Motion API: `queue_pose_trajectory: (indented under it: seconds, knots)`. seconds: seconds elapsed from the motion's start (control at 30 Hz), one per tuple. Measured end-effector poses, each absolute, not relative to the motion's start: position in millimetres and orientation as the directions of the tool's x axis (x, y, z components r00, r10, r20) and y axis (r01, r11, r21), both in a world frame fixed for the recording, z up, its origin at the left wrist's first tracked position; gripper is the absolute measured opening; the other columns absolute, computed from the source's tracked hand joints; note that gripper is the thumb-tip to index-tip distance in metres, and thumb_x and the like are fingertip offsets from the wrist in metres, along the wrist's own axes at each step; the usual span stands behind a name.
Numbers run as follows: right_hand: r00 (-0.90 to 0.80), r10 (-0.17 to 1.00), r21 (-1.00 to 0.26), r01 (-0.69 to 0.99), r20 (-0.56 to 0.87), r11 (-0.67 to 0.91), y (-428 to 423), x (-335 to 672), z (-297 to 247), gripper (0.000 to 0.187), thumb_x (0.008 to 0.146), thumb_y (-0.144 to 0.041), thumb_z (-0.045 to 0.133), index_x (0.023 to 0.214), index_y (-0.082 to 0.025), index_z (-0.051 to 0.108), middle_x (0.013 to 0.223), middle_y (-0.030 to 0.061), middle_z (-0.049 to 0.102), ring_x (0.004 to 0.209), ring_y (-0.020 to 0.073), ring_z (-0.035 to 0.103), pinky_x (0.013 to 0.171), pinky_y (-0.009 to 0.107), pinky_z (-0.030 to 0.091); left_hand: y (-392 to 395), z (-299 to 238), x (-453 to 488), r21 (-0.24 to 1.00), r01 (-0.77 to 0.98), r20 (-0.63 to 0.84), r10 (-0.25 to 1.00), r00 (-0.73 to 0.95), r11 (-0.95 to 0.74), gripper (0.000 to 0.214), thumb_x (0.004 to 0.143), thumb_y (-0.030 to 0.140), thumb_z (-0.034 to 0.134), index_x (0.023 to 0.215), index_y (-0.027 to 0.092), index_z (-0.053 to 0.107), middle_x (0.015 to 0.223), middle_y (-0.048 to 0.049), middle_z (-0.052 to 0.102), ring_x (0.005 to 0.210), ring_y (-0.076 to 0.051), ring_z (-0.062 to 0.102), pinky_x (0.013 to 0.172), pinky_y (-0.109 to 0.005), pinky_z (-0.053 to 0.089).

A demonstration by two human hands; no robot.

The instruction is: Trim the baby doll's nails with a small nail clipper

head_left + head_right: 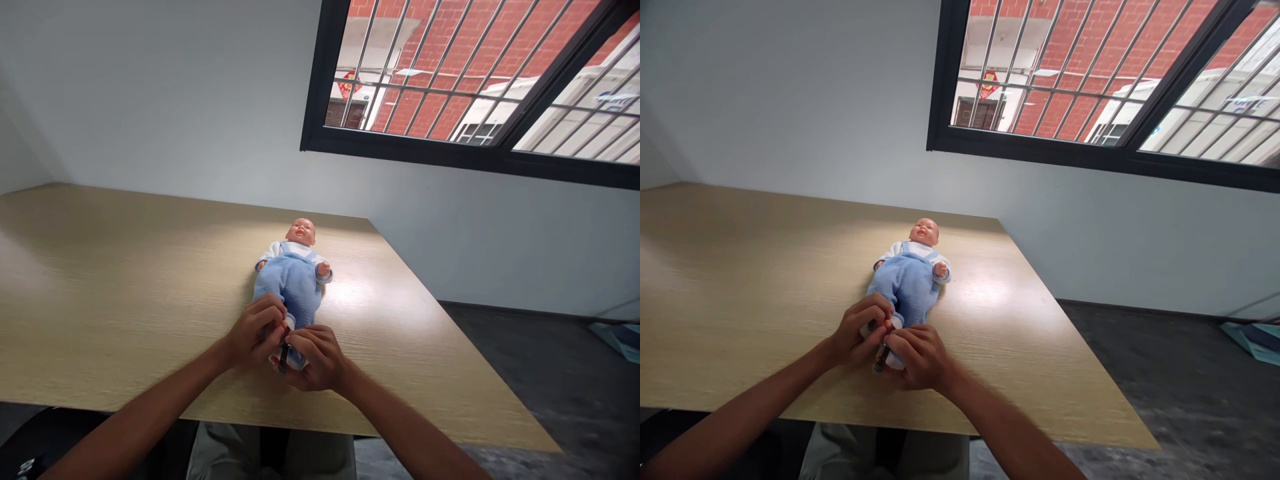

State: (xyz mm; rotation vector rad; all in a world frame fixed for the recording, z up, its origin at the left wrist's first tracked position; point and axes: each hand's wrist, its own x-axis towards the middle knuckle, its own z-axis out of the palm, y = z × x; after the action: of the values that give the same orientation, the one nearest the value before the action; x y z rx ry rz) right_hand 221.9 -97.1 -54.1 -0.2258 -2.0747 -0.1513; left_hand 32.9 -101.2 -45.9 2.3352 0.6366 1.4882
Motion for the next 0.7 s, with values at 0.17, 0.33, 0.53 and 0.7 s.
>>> queue_pose_trajectory:
  seconds: [0.17,0.33,0.53,0.7]
  knots:
    - [-0.473,0.103,0.006,0.223,0.875,0.975,-96.8,223.7,-56.9,0.027,0.095,-0.035,0.052,0.111,-0.013,0.056,0.084,0.0086,0.073,0.070,0.0170,0.072,0.064,0.027,0.055,-101.2,-44.8,32.8,0.471,0.199,0.777,0.511,0.368,-0.859,0.006,0.089,0.012,0.052,0.084,0.016,0.052,0.090,-0.0079,0.057,0.086,-0.019,0.056,0.078,-0.033,0.049]
    - [-0.464,0.099,0.017,0.240,0.881,0.971,-96.3,224.8,-56.6,0.026,0.099,-0.033,0.050,0.114,-0.012,0.055,0.092,0.0111,0.075,0.081,0.0174,0.074,0.068,0.027,0.055,-100.9,-44.6,31.7,0.477,0.188,0.774,0.511,0.374,-0.859,0.006,0.089,0.011,0.052,0.085,0.016,0.051,0.090,-0.0083,0.057,0.087,-0.019,0.055,0.078,-0.034,0.049]
    - [-0.495,0.085,0.037,0.231,0.865,0.972,-96.0,224.3,-54.9,0.022,0.102,-0.029,0.046,0.112,-0.012,0.055,0.093,0.0106,0.075,0.082,0.0155,0.073,0.067,0.026,0.053,-100.0,-46.4,31.2,0.491,0.148,0.777,0.508,0.371,-0.859,0.006,0.088,0.013,0.052,0.083,0.016,0.049,0.090,-0.0083,0.056,0.085,-0.019,0.055,0.077,-0.035,0.049]
    - [-0.485,0.094,0.021,0.228,0.869,0.973,-95.8,224.8,-57.4,0.022,0.101,-0.027,0.045,0.115,-0.012,0.055,0.098,0.0123,0.074,0.087,0.0158,0.073,0.070,0.025,0.053,-99.2,-46.3,31.2,0.494,0.137,0.776,0.507,0.376,-0.859,0.005,0.089,0.014,0.050,0.084,0.016,0.049,0.089,-0.0084,0.056,0.086,-0.020,0.055,0.077,-0.035,0.048]
